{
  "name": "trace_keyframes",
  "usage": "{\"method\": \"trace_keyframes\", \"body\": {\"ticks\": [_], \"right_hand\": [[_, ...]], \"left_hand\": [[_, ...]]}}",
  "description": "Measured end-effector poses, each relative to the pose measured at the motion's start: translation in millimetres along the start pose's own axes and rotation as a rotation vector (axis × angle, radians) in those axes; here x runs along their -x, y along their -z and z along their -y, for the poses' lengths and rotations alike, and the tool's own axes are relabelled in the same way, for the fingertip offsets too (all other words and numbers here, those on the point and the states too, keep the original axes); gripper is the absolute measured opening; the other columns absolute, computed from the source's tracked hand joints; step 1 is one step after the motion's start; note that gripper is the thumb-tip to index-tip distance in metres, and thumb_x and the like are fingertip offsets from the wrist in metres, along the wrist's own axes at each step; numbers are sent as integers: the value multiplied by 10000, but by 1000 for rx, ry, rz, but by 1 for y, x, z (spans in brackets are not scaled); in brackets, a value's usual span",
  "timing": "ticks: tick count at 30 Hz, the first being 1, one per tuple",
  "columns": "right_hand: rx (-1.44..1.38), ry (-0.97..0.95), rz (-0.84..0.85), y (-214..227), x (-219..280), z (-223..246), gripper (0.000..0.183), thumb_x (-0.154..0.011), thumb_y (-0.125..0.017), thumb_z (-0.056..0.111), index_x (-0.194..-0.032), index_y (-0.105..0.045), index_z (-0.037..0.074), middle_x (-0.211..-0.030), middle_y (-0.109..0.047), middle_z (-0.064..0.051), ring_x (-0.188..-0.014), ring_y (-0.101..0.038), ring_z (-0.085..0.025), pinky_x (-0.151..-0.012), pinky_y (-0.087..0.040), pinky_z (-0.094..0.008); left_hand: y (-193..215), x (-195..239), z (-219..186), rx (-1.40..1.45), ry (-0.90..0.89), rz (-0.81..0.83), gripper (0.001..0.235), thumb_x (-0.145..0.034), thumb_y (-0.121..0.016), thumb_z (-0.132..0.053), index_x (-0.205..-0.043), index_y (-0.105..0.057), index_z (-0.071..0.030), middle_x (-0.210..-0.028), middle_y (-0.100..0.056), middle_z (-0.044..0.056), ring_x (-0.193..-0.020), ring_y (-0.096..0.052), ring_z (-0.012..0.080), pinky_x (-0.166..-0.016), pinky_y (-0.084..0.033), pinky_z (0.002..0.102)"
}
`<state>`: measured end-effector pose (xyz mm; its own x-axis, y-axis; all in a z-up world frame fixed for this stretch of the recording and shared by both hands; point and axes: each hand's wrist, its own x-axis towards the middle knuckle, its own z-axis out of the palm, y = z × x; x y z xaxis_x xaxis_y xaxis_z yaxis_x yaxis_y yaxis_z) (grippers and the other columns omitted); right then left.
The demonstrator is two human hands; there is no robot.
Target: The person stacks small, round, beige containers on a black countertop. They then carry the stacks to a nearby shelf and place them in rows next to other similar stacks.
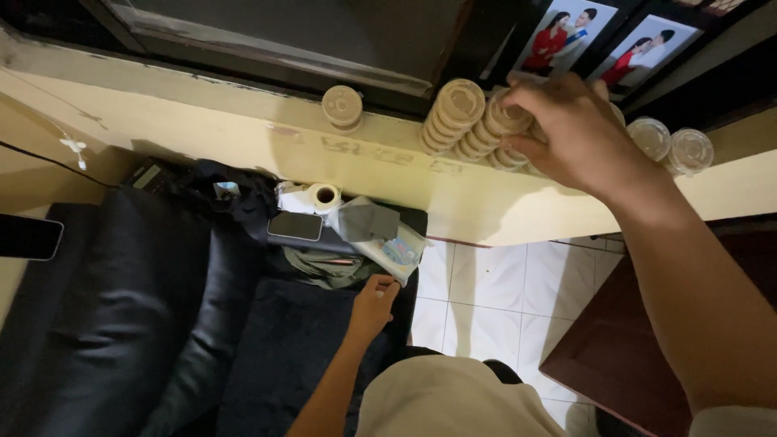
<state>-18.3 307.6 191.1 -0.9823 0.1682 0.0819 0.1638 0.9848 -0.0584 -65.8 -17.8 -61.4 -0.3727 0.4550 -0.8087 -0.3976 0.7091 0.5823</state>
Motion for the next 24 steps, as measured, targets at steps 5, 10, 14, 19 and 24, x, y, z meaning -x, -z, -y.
{"method": "trace_keyframes", "body": {"ticks": [5,10,14,19,24], "right_hand": [[-12,-48,55,3,1,7,450,-921,-750,257,-1321,-623,94,-1540,-566,-187,-1230,-514,-440,-944,-334,-553],[12,-16,-39,11,12,18,503,-892,-784,285,-1342,-638,115,-1566,-564,-143,-1391,-414,-511,-945,-321,-636],[-416,55,-452,8,63,41,252,-1024,-682,81,-1243,-624,-27,-1365,-598,-218,-1319,-489,-416,-1109,-418,-557],[-2097,97,-619,-26,155,75,198,-1116,-531,237,-1023,-631,95,-1032,-590,-28,-950,-492,-194,-868,-419,-321],[-2338,55,-840,-20,236,86,294,-1066,-473,192,-794,-409,104,-755,-345,-14,-714,-294,-171,-658,-322,-311]], "left_hand": [[-6,-12,19,-54,-16,23,419,-960,-561,-429,-1266,-638,-152,-1156,-668,75,-819,-662,226,-719,-581,365],[-8,5,11,-50,-11,25,433,-966,-550,-429,-1291,-617,-151,-1225,-660,69,-929,-666,226,-738,-610,371],[-13,8,27,-63,-33,-3,390,-968,-551,-425,-1242,-648,-165,-1153,-681,68,-756,-650,217,-711,-572,370],[-37,17,40,-168,-3,3,409,-953,-533,-450,-1247,-653,-192,-1072,-697,33,-719,-681,228,-740,-533,381],[-99,22,43,-347,-16,150,411,-963,-560,-463,-1236,-657,-173,-1162,-682,64,-781,-676,223,-734,-593,371]]}}
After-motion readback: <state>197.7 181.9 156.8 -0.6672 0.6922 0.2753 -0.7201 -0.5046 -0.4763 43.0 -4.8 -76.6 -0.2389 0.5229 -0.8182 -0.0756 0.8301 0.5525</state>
